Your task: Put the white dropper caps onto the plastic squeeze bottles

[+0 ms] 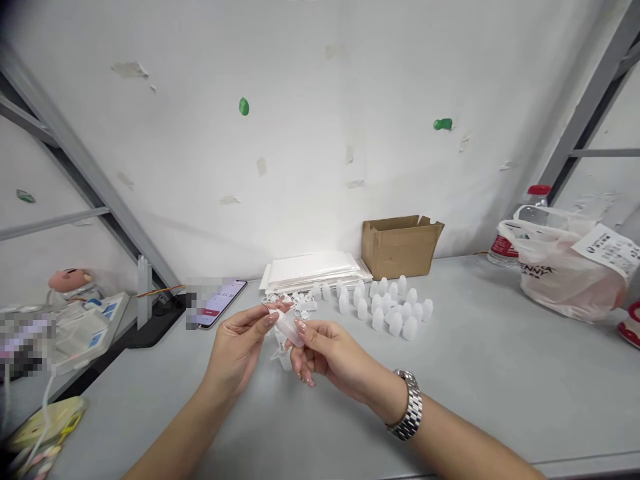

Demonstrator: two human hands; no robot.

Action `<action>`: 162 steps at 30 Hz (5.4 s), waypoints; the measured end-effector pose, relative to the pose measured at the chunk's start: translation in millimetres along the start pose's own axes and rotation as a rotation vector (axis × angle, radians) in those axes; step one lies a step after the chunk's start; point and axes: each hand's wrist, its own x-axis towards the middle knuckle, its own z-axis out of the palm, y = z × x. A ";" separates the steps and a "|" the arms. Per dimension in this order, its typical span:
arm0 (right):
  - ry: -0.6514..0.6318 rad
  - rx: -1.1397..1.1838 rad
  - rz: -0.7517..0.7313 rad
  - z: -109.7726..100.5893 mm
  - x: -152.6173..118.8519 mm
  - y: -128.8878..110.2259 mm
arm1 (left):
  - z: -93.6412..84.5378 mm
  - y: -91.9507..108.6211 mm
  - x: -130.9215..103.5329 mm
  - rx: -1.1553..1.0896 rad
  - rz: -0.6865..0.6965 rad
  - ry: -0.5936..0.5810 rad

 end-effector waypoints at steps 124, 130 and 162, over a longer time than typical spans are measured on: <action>0.460 -0.840 -0.312 5.9 -11.4 5.5 | 1.4 -9.1 1.4 -0.058 -0.130 -0.074; 0.406 -0.534 -0.192 5.1 -8.4 -1.4 | -0.1 2.8 1.8 -0.180 -0.148 -0.114; 0.441 -1.171 -0.082 -69.9 23.5 25.0 | -83.8 -29.8 56.3 1.342 0.054 0.117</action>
